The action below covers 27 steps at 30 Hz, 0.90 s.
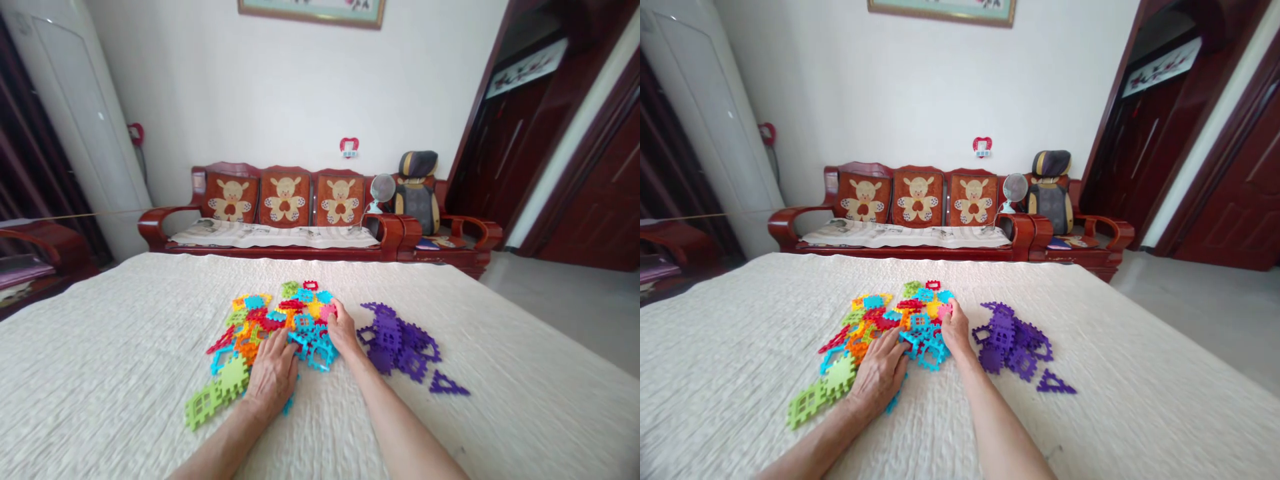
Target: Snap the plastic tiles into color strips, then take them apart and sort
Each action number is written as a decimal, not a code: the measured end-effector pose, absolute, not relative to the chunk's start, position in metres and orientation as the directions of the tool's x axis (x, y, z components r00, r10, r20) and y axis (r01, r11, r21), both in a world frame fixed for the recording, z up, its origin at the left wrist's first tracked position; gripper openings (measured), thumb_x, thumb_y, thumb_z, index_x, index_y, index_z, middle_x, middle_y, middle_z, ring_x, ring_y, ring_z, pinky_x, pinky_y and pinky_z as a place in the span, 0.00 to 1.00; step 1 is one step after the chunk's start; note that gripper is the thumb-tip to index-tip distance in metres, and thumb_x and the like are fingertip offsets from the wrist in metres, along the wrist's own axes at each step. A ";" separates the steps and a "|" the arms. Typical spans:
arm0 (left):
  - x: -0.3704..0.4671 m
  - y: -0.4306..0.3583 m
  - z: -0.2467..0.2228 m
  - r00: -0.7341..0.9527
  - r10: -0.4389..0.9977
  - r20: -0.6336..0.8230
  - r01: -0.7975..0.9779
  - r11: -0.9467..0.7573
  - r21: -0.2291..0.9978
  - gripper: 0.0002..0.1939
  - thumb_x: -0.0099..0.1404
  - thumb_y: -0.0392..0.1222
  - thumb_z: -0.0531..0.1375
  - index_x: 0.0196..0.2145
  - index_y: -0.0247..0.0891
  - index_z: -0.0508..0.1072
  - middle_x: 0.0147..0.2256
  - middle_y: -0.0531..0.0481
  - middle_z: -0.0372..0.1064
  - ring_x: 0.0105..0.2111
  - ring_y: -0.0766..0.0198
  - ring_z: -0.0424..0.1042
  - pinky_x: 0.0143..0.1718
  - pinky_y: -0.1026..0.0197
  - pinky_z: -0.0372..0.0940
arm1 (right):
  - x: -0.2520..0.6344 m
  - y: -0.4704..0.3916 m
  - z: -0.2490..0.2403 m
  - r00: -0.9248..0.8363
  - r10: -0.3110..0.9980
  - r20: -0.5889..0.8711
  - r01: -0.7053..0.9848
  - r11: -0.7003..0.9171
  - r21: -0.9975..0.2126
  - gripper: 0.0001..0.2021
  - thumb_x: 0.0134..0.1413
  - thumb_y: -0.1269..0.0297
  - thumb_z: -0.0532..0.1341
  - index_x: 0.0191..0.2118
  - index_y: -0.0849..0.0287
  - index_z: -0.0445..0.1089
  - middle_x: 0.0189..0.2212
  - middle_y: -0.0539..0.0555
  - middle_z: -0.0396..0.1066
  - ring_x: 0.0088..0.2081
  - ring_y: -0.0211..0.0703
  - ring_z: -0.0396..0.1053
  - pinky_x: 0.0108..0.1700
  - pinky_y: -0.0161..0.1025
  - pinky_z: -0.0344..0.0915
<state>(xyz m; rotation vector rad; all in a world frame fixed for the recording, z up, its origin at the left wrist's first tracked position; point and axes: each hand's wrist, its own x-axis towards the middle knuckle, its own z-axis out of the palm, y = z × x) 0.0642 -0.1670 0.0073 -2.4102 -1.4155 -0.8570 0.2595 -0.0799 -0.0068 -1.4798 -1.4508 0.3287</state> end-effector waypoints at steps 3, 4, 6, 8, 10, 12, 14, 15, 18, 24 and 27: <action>0.064 -0.168 0.009 0.335 0.726 0.600 0.868 -0.486 0.103 0.12 0.64 0.36 0.50 0.40 0.40 0.72 0.53 0.42 0.64 0.54 0.52 0.61 0.51 0.46 0.61 | 0.256 -0.080 -0.006 0.207 0.884 0.418 0.584 0.231 -0.778 0.23 0.53 0.66 0.50 0.55 0.56 0.63 0.50 0.55 0.70 0.51 0.44 0.67 0.55 0.43 0.60; 0.063 -0.170 0.011 0.331 0.717 0.614 0.866 -0.488 0.103 0.11 0.64 0.36 0.50 0.40 0.40 0.72 0.53 0.41 0.63 0.55 0.52 0.60 0.51 0.46 0.61 | 0.255 -0.080 -0.005 0.191 0.887 0.421 0.582 0.244 -0.776 0.22 0.53 0.65 0.49 0.55 0.56 0.63 0.50 0.55 0.70 0.51 0.44 0.66 0.55 0.43 0.60; 0.063 -0.173 0.017 0.332 0.690 0.643 0.856 -0.507 0.103 0.11 0.65 0.37 0.51 0.41 0.39 0.71 0.55 0.40 0.61 0.57 0.51 0.58 0.53 0.45 0.60 | 0.251 -0.080 -0.005 0.173 0.879 0.445 0.584 0.272 -0.765 0.22 0.54 0.64 0.49 0.54 0.58 0.64 0.51 0.57 0.68 0.53 0.44 0.65 0.57 0.43 0.58; 0.067 -0.179 0.024 0.374 0.665 0.646 0.831 -0.550 0.085 0.12 0.65 0.38 0.50 0.43 0.38 0.70 0.57 0.40 0.58 0.59 0.50 0.55 0.54 0.44 0.58 | 0.249 -0.079 -0.004 0.198 0.861 0.468 0.583 0.280 -0.762 0.22 0.54 0.64 0.48 0.54 0.62 0.64 0.52 0.60 0.67 0.55 0.46 0.62 0.58 0.45 0.56; 0.074 -0.184 0.031 0.471 0.646 0.601 0.785 -0.617 0.047 0.14 0.65 0.38 0.50 0.46 0.39 0.69 0.59 0.41 0.56 0.61 0.49 0.52 0.55 0.43 0.57 | 0.248 -0.078 -0.005 0.249 0.847 0.470 0.567 0.266 -0.779 0.24 0.54 0.65 0.48 0.56 0.64 0.61 0.53 0.63 0.65 0.56 0.47 0.61 0.58 0.47 0.55; 0.084 -0.188 0.035 0.587 0.629 0.510 0.725 -0.688 0.014 0.17 0.64 0.39 0.51 0.51 0.42 0.67 0.60 0.43 0.55 0.61 0.49 0.50 0.56 0.41 0.55 | 0.249 -0.077 -0.004 0.280 0.844 0.457 0.546 0.251 -0.799 0.25 0.54 0.66 0.48 0.58 0.64 0.59 0.53 0.63 0.65 0.56 0.47 0.61 0.58 0.48 0.56; 0.094 -0.188 0.036 0.656 0.630 0.417 0.690 -0.724 0.008 0.20 0.63 0.41 0.52 0.53 0.44 0.65 0.60 0.45 0.55 0.61 0.49 0.50 0.56 0.40 0.54 | 0.250 -0.077 -0.003 0.272 0.859 0.434 0.544 0.235 -0.806 0.23 0.54 0.65 0.48 0.56 0.64 0.61 0.52 0.63 0.66 0.55 0.47 0.61 0.58 0.47 0.56; 0.098 -0.187 0.036 0.669 0.638 0.382 0.687 -0.727 0.011 0.20 0.63 0.42 0.53 0.53 0.45 0.65 0.60 0.45 0.56 0.61 0.49 0.51 0.56 0.40 0.54 | 0.251 -0.078 -0.002 0.260 0.871 0.416 0.546 0.223 -0.807 0.22 0.55 0.64 0.48 0.55 0.63 0.62 0.52 0.62 0.67 0.55 0.47 0.62 0.57 0.46 0.56; 0.102 -0.183 0.034 0.650 0.675 0.348 0.715 -0.698 0.018 0.15 0.63 0.43 0.54 0.48 0.43 0.69 0.56 0.45 0.60 0.60 0.49 0.52 0.55 0.41 0.54 | 0.252 -0.080 0.001 0.226 0.901 0.370 0.548 0.197 -0.813 0.20 0.57 0.61 0.47 0.51 0.59 0.66 0.49 0.58 0.70 0.52 0.46 0.65 0.56 0.44 0.58; 0.087 -0.182 0.036 0.567 0.705 0.426 0.782 -0.623 -0.010 0.09 0.63 0.43 0.53 0.33 0.39 0.72 0.42 0.43 0.67 0.53 0.51 0.59 0.54 0.45 0.56 | 0.240 -0.091 0.009 0.103 0.937 0.333 0.546 0.227 -0.807 0.20 0.58 0.59 0.47 0.51 0.57 0.67 0.47 0.56 0.71 0.49 0.45 0.68 0.53 0.42 0.61; 0.083 -0.181 0.038 0.535 0.715 0.450 0.814 -0.579 -0.048 0.11 0.65 0.40 0.51 0.29 0.38 0.72 0.36 0.44 0.67 0.49 0.52 0.62 0.51 0.46 0.57 | 0.231 -0.097 0.014 0.046 0.942 0.331 0.552 0.252 -0.795 0.19 0.58 0.60 0.49 0.52 0.57 0.66 0.48 0.56 0.71 0.50 0.45 0.67 0.54 0.42 0.60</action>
